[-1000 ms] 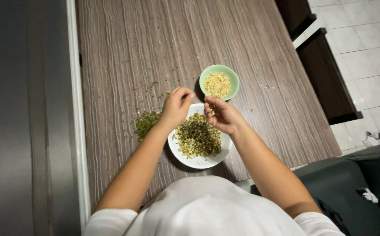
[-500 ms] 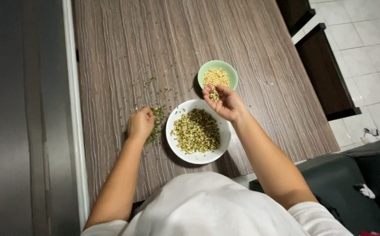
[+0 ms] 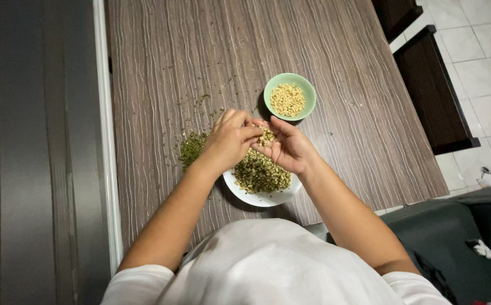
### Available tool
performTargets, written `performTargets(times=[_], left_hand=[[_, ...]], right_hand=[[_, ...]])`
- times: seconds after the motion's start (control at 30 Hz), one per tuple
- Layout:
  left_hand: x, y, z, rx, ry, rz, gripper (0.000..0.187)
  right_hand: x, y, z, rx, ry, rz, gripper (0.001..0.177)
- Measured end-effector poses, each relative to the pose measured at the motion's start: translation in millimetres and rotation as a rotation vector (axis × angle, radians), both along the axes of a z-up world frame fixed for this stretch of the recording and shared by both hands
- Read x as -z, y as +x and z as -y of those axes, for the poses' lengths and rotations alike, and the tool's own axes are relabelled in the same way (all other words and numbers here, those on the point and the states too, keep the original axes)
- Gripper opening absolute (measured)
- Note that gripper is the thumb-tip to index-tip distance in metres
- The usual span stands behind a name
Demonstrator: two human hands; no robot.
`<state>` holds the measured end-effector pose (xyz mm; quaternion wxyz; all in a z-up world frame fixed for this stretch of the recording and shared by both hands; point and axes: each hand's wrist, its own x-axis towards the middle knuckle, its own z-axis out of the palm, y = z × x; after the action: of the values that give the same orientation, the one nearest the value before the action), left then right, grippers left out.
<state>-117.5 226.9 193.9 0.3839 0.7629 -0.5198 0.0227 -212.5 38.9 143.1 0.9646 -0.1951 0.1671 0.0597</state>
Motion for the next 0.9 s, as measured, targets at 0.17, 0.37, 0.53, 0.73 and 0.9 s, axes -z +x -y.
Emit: performTargets(times=[0.17, 0.37, 0.53, 0.73, 0.9], left_hand=[[-4.5, -0.5, 5.9, 0.013, -0.03, -0.107, 0.014], [2.5, -3.9, 26.9, 0.044, -0.062, -0.736, 0.013], [5.6, -7.4, 41.2, 0.226, -0.074, -0.152, 0.023], [26.0, -3.9, 64.6, 0.17, -0.049, -0.712, 0.016], [59.6, 19.7, 80.4, 0.261, -0.26, -1.643, 0.023]], right_hand=[[-2.5, -9.8, 4.2, 0.002, 0.066, 0.027, 0.039], [1.6, -22.9, 14.2, 0.086, 0.065, -0.014, 0.038], [5.8, -33.0, 25.5, 0.082, 0.041, 0.062, 0.042], [7.0, -42.0, 34.9, 0.165, 0.022, 0.023, 0.035], [1.3, -49.1, 37.1, 0.205, 0.044, -0.092, 0.037]])
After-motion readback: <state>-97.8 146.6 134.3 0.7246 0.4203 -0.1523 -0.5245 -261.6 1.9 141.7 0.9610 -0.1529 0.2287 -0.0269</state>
